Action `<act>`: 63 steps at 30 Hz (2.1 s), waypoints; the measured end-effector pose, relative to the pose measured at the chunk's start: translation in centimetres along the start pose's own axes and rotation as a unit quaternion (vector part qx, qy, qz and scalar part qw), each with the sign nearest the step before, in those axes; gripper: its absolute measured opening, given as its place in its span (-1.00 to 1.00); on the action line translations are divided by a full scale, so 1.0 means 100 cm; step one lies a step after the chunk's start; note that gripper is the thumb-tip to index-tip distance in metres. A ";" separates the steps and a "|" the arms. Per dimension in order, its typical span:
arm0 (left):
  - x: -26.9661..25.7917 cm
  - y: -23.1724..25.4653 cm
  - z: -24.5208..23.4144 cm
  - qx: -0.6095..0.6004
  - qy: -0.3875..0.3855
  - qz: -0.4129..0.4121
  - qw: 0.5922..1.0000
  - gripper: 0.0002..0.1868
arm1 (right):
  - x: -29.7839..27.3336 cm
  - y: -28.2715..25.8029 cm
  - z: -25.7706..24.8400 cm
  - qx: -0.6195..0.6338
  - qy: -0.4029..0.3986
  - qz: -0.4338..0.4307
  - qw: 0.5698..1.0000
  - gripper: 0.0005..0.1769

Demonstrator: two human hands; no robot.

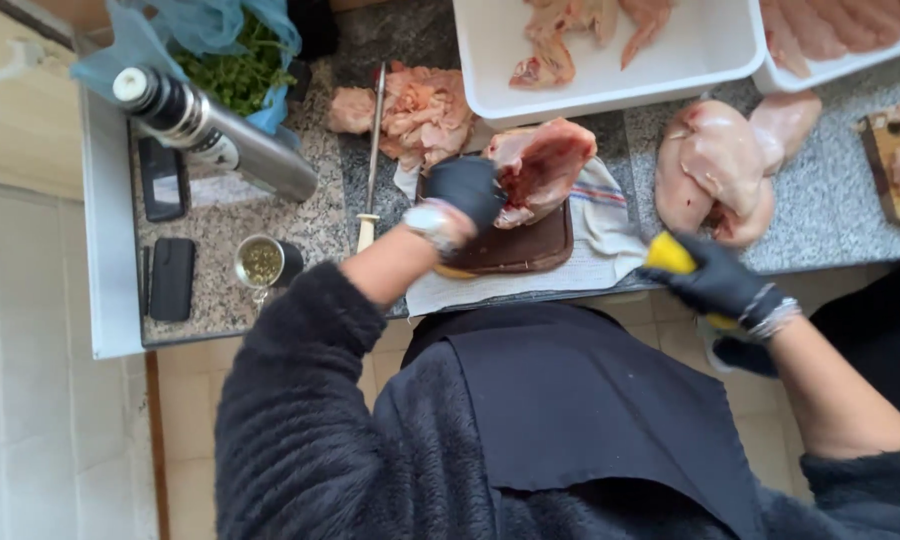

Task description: Deboning and filleting whole raw chicken breasts on a cutting board using a knife.

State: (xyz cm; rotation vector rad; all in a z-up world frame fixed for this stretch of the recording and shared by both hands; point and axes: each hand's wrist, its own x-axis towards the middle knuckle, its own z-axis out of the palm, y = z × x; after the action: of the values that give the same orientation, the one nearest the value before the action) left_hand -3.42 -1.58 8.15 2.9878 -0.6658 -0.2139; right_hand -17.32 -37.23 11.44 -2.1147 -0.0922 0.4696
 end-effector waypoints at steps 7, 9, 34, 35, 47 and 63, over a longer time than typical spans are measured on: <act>-0.005 0.131 -0.060 0.031 -0.011 -0.017 0.999 -0.80 | 0.091 -0.053 -0.002 -0.086 0.191 -0.087 0.974 -0.45; -0.002 0.162 -0.072 0.047 -0.004 -0.020 0.999 -0.80 | 0.140 -0.048 0.016 -0.127 0.200 -0.264 0.935 -0.44; 0.011 0.093 0.155 0.259 -0.103 -0.081 0.957 -0.73 | 0.187 -0.075 0.115 -0.290 0.090 -0.141 0.942 -0.52; 0.008 0.087 0.167 0.263 -0.118 -0.079 0.954 -0.73 | 0.179 -0.090 0.107 -0.271 0.092 -0.112 0.951 -0.51; 0.024 0.018 0.190 0.294 -0.283 -0.074 0.910 -0.69 | 0.169 -0.087 0.088 -0.160 0.088 -0.104 0.978 -0.29; -0.036 -0.017 0.237 -0.135 0.040 -0.084 0.986 -0.44 | 0.232 0.020 0.073 -0.004 0.075 -0.100 0.992 -0.16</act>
State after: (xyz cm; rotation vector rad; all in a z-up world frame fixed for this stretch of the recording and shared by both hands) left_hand -9.54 0.52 -15.04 2.7719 -0.3450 -0.1773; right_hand 1.19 -26.97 -0.62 -2.1152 -0.2165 0.1913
